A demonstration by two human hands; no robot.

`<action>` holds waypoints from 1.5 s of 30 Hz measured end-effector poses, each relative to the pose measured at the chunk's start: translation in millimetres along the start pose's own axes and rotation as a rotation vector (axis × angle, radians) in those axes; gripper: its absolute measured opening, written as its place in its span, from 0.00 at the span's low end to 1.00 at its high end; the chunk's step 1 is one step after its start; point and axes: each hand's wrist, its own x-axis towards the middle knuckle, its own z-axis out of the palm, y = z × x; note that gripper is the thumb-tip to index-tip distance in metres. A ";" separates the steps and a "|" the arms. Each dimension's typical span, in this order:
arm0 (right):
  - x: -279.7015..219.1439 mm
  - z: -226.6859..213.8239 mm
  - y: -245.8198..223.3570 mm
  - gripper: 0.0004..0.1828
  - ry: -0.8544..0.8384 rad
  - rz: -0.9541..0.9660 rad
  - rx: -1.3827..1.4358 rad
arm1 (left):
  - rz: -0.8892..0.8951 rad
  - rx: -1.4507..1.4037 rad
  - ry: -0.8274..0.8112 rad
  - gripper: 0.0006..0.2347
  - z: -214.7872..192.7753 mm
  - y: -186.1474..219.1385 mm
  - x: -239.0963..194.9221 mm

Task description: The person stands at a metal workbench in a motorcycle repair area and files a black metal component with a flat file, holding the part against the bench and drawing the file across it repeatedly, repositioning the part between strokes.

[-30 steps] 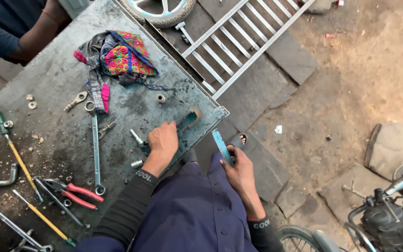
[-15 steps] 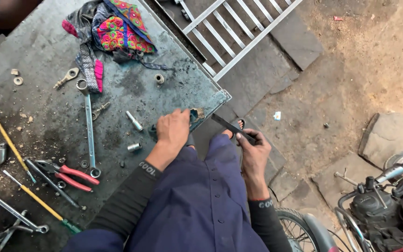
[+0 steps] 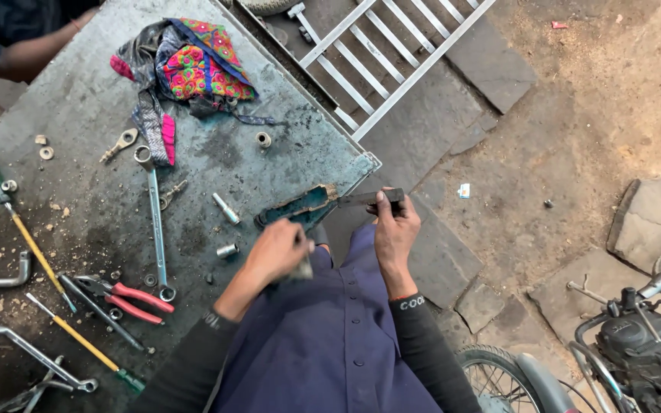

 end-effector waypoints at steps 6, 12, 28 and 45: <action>7.2 6.5 12.6 0.09 0.011 -0.045 -0.082 | -0.192 -0.389 -0.116 0.13 14.7 -8.6 -84.8; 0.8 11.0 0.4 0.14 -0.026 -0.007 -0.190 | -0.389 -0.491 -0.310 0.10 -24.7 -11.8 -127.5; 17.6 -4.1 53.3 0.08 -0.057 0.108 -0.031 | 0.075 0.210 0.414 0.10 -61.8 79.0 15.2; 7.3 7.4 49.9 0.10 0.074 0.075 -0.107 | -0.144 0.460 0.056 0.09 -10.2 65.5 86.0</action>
